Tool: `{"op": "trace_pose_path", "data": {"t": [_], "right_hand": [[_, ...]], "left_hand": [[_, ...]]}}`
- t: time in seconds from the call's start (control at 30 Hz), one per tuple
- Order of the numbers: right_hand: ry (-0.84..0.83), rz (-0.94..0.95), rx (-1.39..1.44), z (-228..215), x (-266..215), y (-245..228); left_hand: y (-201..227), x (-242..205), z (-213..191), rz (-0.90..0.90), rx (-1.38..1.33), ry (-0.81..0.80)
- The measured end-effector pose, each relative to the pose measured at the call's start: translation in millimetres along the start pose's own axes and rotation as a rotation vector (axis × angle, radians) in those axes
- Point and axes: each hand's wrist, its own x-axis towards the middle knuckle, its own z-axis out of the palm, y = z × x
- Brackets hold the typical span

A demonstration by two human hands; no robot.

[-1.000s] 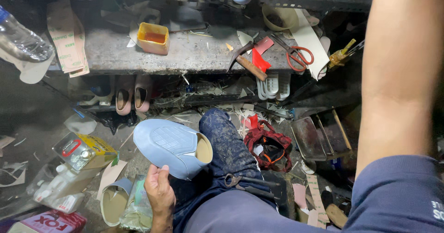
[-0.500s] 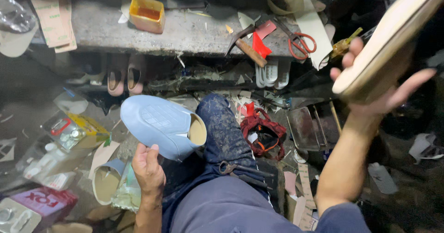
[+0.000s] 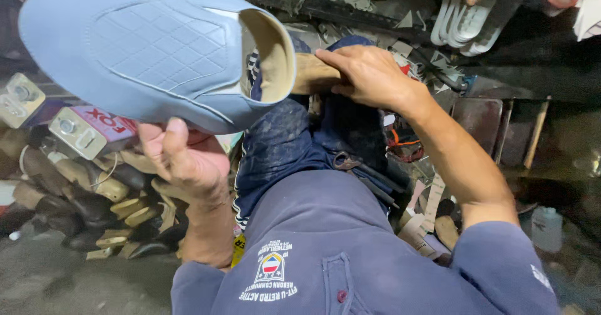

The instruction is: The person works on a leather shoe, first inserting and positioning internal lining components into the heel area and then using pliers and a hammer to secure the leather upper around a wooden shoe last.

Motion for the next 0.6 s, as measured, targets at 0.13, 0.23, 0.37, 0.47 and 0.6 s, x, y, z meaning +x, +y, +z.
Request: {"op": "trace_pose_path", "data": {"t": [0.13,0.23,0.37,0.47,0.6], "right_hand": [[0.369,-0.202,0.158,-15,-23,-9],[0.600,-0.122,0.400,-14,-68,-29],[0.577,-0.061,0.388,-8,-77,-27],[0.670,-0.084,0.407,-9,-91,-10],[0.552,-0.101,0.158,-15,-111,27]], "left_hand": [[-20,-22,12,-0.223,-0.168,-0.121],[-43,-44,25,-0.389,-0.244,-0.135],[-64,-66,45,-0.533,-0.370,-0.348],[-66,-56,49,-0.588,-0.381,-0.386],[-98,-32,38,-0.837,-0.483,-0.412]]}}
